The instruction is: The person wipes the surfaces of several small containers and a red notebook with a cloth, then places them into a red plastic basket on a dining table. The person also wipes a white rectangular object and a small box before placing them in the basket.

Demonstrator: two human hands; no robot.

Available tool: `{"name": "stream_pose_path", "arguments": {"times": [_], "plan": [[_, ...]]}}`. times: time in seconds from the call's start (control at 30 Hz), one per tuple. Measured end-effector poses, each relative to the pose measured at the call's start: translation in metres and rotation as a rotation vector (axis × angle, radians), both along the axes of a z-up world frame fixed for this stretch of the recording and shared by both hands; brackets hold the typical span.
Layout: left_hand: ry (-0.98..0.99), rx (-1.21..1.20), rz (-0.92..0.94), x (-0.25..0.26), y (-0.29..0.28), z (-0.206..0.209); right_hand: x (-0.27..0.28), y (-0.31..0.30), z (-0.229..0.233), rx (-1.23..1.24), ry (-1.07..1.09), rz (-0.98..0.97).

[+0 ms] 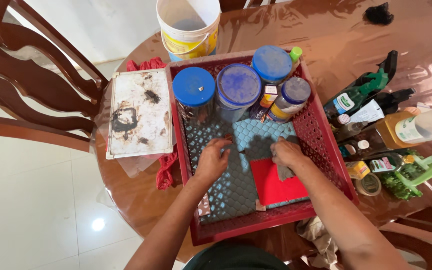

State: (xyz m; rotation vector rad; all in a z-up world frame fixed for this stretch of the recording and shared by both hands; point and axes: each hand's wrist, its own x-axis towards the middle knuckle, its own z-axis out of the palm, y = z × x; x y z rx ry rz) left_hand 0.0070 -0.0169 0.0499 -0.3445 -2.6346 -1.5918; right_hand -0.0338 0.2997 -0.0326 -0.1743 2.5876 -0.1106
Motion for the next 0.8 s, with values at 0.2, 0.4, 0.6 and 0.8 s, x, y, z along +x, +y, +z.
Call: {"name": "stream_pose_path", "arguments": {"times": [0.2,0.4,0.6,0.8], "plan": [[-0.09,-0.126,-0.036,0.009,0.008,-0.005,0.002,-0.003,0.003,-0.063,0.021,0.04],[0.025,-0.207,-0.032,0.004,0.007,-0.013,0.002,-0.01,0.017,0.002,-0.13,0.067],[0.074,-0.23,-0.012,-0.002,0.002,-0.017,0.007,-0.009,0.023,-0.029,-0.138,0.058],[0.096,-0.171,-0.038,-0.001,0.002,0.0,0.004,-0.024,0.083,0.021,-0.218,-0.078]]}}
